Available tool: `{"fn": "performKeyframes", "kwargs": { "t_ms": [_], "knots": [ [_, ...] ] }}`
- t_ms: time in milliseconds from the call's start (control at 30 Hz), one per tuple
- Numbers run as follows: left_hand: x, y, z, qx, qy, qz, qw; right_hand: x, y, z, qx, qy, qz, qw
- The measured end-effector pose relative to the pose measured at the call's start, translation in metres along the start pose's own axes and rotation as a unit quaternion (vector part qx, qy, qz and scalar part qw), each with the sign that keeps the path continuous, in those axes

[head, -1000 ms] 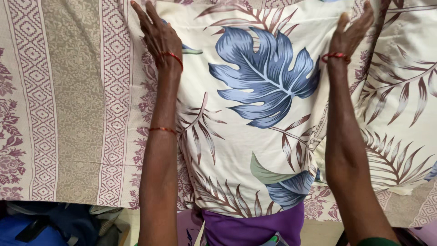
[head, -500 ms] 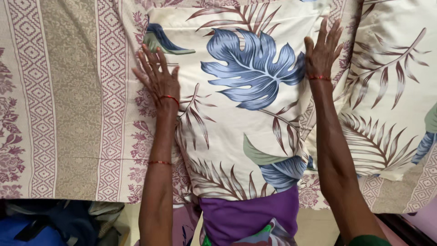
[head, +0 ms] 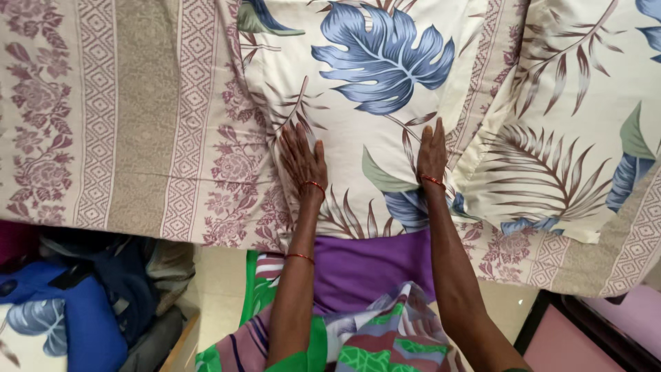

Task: The person inserts a purple pillow into a leaf-patterned pillowcase on a bed. They repeatedly adjust the pillowcase, tuck the pillow inside, and smooth the fabric. The person then places the finished pillow on the bed next to another pillow.

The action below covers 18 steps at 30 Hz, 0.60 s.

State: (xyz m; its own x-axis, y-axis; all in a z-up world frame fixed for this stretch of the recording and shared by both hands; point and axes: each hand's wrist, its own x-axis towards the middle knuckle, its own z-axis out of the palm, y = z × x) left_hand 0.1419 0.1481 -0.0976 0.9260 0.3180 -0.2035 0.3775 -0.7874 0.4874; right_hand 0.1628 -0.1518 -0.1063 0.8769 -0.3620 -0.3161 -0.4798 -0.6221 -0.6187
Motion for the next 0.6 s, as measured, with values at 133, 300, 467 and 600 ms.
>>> {"fn": "performKeyframes", "kwargs": {
  "t_ms": [133,300,467,600],
  "knots": [
    [-0.078,-0.013,-0.007,-0.022,-0.014,-0.057,0.998,-0.056,0.037,-0.011,0.004,-0.025,0.056,0.998],
    [-0.157,-0.035,-0.020,-0.010,-0.044,-0.042,0.998,-0.119,0.076,-0.029,0.002,-0.042,0.064,0.997],
    [-0.211,-0.051,-0.042,0.084,-0.036,0.050,0.995,-0.183,0.081,-0.062,-0.145,0.037,-0.070,0.986],
    [-0.236,-0.040,-0.021,0.177,-0.040,0.220,0.959,-0.231,0.058,-0.057,-0.175,0.030,-0.240,0.954]
  ]
}}
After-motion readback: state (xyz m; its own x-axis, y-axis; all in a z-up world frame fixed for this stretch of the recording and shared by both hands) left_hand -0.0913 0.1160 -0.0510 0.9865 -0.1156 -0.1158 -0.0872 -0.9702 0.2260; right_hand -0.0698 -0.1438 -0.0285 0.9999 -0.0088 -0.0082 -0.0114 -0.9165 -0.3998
